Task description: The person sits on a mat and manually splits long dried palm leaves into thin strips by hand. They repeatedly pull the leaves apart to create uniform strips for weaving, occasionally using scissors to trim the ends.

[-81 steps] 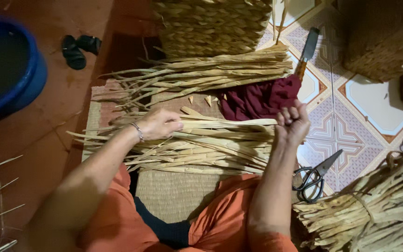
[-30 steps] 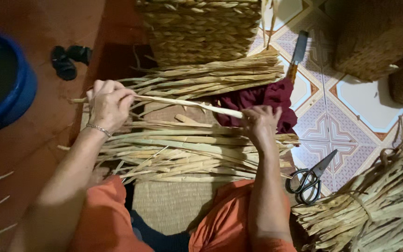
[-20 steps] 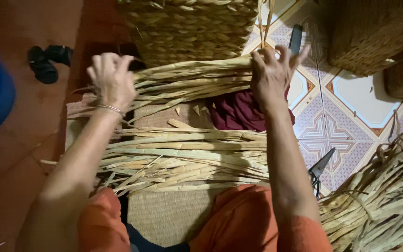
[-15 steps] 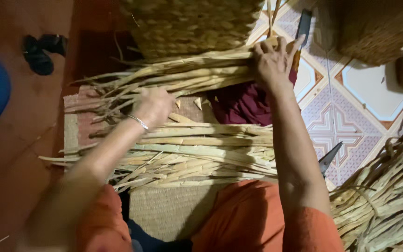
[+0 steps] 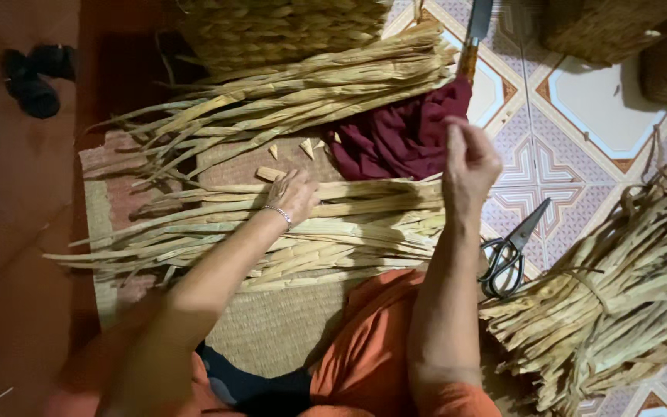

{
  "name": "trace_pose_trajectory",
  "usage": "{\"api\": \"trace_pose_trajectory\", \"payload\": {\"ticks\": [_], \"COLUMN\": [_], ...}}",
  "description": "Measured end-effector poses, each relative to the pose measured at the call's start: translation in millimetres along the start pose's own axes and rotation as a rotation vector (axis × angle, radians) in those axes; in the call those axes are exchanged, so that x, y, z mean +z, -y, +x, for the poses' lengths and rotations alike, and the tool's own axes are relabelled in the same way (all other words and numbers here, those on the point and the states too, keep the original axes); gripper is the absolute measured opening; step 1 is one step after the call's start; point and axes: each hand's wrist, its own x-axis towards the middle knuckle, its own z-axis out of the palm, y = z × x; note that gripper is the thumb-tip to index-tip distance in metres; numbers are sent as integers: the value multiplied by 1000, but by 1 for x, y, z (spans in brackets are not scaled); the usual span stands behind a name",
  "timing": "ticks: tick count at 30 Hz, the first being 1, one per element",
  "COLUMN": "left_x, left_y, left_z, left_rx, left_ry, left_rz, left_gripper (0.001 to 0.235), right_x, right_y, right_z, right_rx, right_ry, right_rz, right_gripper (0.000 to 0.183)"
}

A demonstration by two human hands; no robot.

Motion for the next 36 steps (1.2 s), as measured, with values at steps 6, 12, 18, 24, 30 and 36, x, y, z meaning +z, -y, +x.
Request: {"api": "trace_pose_trajectory", "payload": {"ticks": [6,12,18,24,30,36], "left_x": [-60,-136,-200,-212,-218,-178], "left_y": [-17,-21,-28,-20,-8,-16], "left_z": [-17,-66,-153,-174,-185,-166], "left_rx": [-53,55,255,322,246,372], "left_ry": [16,-239,-620,-895,-891,-608], "left_rz": [-88,-24,139,253,356,318], "left_gripper": [24,17,37,25,28,45], "right_x": [11,20,30,49,67,67], "right_y": [18,61,91,103,93,104], "right_z": [-27,-40,-72,-94,-102,-107], "right_rx": [-431,-613,-448,-226,42,-329], "right_ry": [195,395,665,1016,1110,934], "right_rz": [-272,-430,-212,145,108,12], "right_gripper": [23,52,35,37,36,36]}}
